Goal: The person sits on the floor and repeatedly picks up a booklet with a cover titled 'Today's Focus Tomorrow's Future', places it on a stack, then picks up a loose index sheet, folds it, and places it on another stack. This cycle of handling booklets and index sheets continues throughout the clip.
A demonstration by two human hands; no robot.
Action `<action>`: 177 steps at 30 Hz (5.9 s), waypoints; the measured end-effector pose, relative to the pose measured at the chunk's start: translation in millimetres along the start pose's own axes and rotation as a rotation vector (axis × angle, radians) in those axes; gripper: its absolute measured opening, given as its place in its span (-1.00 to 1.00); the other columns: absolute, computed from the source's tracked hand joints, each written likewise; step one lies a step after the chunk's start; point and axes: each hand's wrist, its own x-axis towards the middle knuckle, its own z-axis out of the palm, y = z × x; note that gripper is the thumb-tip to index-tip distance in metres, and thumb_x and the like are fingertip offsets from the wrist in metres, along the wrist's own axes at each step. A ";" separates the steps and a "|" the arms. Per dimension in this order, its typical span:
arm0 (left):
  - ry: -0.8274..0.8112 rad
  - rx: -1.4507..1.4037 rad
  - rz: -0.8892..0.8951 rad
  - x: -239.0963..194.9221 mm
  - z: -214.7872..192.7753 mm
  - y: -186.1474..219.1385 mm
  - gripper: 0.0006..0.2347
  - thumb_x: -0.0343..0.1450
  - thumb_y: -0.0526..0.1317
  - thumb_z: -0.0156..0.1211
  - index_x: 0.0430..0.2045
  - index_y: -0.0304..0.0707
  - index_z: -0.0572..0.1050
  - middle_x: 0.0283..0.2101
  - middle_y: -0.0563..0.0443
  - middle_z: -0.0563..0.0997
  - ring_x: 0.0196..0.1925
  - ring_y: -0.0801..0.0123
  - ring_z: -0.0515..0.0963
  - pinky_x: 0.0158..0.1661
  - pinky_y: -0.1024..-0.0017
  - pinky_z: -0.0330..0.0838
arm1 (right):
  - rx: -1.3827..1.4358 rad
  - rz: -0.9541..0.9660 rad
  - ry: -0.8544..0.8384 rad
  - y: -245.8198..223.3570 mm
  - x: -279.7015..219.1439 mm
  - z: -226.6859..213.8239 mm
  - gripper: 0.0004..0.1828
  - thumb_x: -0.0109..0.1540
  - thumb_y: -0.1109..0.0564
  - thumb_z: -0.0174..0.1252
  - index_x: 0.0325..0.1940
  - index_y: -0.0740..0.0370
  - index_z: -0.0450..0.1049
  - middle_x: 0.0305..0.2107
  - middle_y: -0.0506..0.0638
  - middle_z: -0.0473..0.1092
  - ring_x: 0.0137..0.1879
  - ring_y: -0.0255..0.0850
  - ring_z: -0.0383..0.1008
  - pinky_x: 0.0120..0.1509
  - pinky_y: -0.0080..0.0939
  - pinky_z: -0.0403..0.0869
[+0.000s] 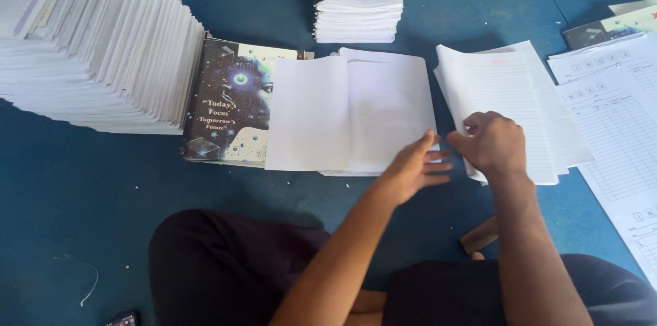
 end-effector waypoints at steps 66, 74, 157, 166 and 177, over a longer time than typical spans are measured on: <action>0.792 0.946 -0.089 -166.6 -165.8 94.1 -0.52 0.40 0.17 0.18 -0.51 -0.41 0.60 -0.49 -0.16 0.72 -0.60 0.33 0.68 -0.58 0.45 0.39 | 1.155 0.174 -0.127 -28.4 2.5 3.2 -0.39 0.21 0.23 0.17 0.35 0.39 0.29 -0.02 0.35 0.47 -0.02 0.06 0.61 0.01 -0.10 0.64; 0.784 0.367 -0.082 -149.2 -189.3 61.3 -0.50 0.35 0.19 0.24 -0.31 -0.42 0.51 -0.44 -0.10 0.70 -0.51 0.29 0.70 -0.72 0.55 0.08 | 1.194 0.069 -0.189 -26.2 20.2 31.8 -0.36 0.18 0.25 0.17 0.37 0.33 0.30 0.01 0.31 0.48 0.00 0.03 0.58 0.08 -0.10 0.59; 0.475 0.537 0.459 -28.6 -107.7 105.5 -0.37 0.51 -0.15 -0.05 0.47 -0.27 -0.15 0.48 -0.35 0.08 0.47 0.06 0.18 0.33 0.28 0.16 | 1.421 0.057 -0.425 -11.3 24.2 73.2 -0.33 0.20 0.04 0.20 0.40 0.17 0.31 0.03 0.28 0.49 -0.01 -0.14 0.59 -0.28 -0.33 0.65; 0.324 0.075 0.305 -39.0 -111.8 113.6 -0.60 0.46 -0.17 0.11 0.06 -0.60 0.41 0.00 -0.36 0.58 0.09 0.06 0.59 0.09 0.18 0.47 | 1.382 0.104 -0.418 -9.0 24.3 77.7 -0.29 0.24 -0.10 0.14 0.41 0.25 0.27 -0.01 0.26 0.50 0.02 -0.17 0.61 -0.19 -0.32 0.68; 0.271 -0.067 0.201 -45.5 -116.8 112.6 -0.48 0.37 -0.18 0.21 0.17 -0.58 0.31 0.11 -0.53 0.49 0.19 -0.15 0.53 0.12 0.01 0.48 | 1.269 0.112 -0.466 -23.1 19.9 73.3 -0.27 0.19 0.11 0.17 0.45 0.20 0.19 0.06 0.30 0.45 0.05 -0.14 0.58 -0.16 -0.33 0.67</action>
